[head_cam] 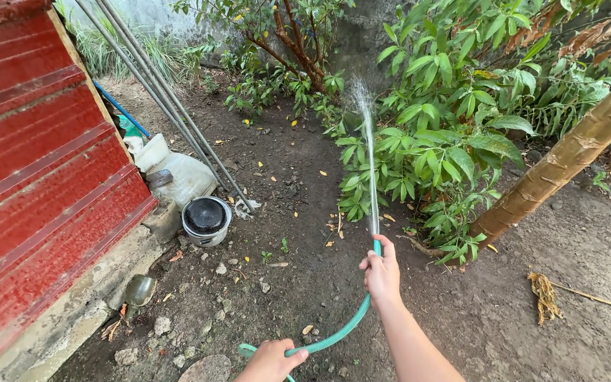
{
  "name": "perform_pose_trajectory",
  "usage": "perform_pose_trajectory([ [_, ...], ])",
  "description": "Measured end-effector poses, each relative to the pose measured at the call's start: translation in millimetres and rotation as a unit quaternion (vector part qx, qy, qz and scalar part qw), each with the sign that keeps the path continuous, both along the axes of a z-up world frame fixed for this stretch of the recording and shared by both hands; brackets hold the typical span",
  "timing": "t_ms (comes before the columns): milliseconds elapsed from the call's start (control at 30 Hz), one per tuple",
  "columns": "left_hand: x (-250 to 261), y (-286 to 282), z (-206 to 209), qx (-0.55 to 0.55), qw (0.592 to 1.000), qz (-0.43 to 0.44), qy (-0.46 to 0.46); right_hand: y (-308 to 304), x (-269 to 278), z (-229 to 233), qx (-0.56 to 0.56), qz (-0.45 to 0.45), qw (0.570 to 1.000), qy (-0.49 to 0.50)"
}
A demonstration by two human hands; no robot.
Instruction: Watering trees and plants in a backyard using a garden hose.
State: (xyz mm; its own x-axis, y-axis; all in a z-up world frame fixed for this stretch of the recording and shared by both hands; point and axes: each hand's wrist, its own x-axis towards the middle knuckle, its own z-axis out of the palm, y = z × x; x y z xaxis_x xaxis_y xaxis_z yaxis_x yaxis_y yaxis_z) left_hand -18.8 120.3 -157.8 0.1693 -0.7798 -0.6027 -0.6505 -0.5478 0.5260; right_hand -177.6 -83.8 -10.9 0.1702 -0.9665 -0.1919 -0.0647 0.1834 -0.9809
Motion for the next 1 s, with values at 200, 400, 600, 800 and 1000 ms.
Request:
perform_pose_trajectory([
  [200, -1.7, 1.1, 0.0, -0.013, 1.000, -0.010, -0.013, 8.4, -4.9, 16.4, 0.013, -0.008, 1.000, -0.006],
  [400, -8.2, -1.4, 23.8, -0.007, 1.000, -0.028, -0.014, 5.1, -15.8, 20.5, 0.020, -0.010, 1.000, 0.003],
  [600, -11.5, -7.9, 35.9, 0.016, 0.999, -0.048, -0.002, 4.0, -23.6, 24.1, 0.025, -0.008, 1.000, 0.014],
  [800, -13.0, -10.9, 34.4, 0.024, 0.997, -0.074, 0.008, 0.5, -30.0, 23.4, 0.014, 0.013, 0.999, 0.028],
  [1000, -12.5, -16.1, 16.1, -0.002, 0.997, -0.079, -0.008, -1.1, -33.5, 23.0, 0.015, 0.007, 0.999, 0.028],
])
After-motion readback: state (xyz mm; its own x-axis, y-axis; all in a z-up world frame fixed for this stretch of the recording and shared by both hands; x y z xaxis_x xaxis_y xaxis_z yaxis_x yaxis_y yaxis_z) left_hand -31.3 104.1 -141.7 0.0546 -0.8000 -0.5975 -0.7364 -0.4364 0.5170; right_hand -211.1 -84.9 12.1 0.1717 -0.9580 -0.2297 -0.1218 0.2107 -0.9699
